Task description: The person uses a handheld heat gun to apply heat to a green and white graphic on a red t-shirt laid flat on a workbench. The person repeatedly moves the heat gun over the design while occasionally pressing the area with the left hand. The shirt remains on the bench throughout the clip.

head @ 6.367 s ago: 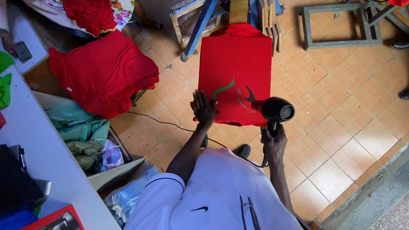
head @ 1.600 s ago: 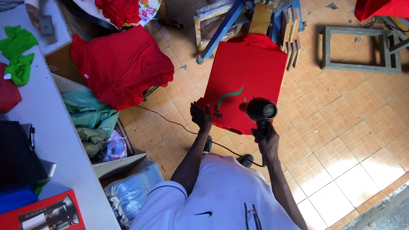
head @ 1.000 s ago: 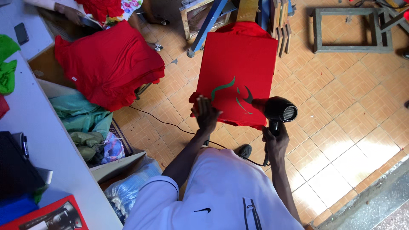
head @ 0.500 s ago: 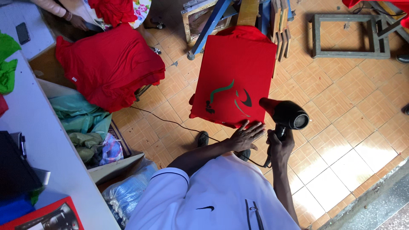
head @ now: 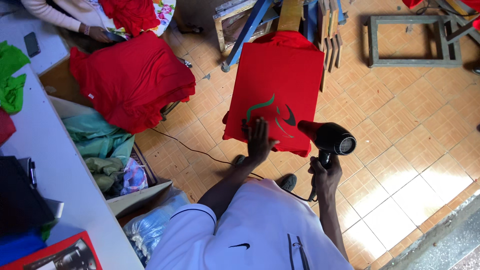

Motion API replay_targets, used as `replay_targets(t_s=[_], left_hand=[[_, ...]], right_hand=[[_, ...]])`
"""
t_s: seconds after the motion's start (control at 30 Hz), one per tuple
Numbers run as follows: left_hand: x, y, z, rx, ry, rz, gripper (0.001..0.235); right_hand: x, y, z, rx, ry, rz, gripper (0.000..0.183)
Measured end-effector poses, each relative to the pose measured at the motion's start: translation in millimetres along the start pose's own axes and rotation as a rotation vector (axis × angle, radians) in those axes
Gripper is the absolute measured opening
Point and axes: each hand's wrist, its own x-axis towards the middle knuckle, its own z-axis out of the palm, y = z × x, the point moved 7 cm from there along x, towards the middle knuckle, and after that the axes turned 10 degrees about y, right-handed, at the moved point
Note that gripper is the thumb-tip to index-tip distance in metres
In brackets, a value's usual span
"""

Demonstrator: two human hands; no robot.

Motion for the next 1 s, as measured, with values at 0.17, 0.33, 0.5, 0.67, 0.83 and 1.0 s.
replay_targets(t_s=[0.17, 0.33, 0.5, 0.67, 0.83, 1.0], left_hand=[[-7, -66, -1, 0.328, 0.143, -0.193, 0.087], [-9, -120, -10, 0.325, 0.075, -0.564, 0.089], [-34, -187, 36, 0.093, 0.229, -0.811, 0.081], [-60, -204, 45, -0.479, 0.062, -1.300, 0.081], [-53, -187, 49, -0.937, 0.109, -1.414, 0.086], [-60, -165, 55, -1.388, 0.050, -1.518, 0.091]], right_hand=[[-2, -2, 10, -0.069, -0.042, -0.012, 0.019], [-8, -5, 28, -0.041, -0.122, -0.020, 0.019], [-19, -18, 54, -0.069, -0.266, -0.039, 0.015], [-11, -30, 71, -0.139, -0.333, -0.094, 0.020], [-28, -50, 90, -0.250, -0.466, -0.103, 0.020], [-30, -14, 101, -0.183, -0.478, -0.016, 0.023]])
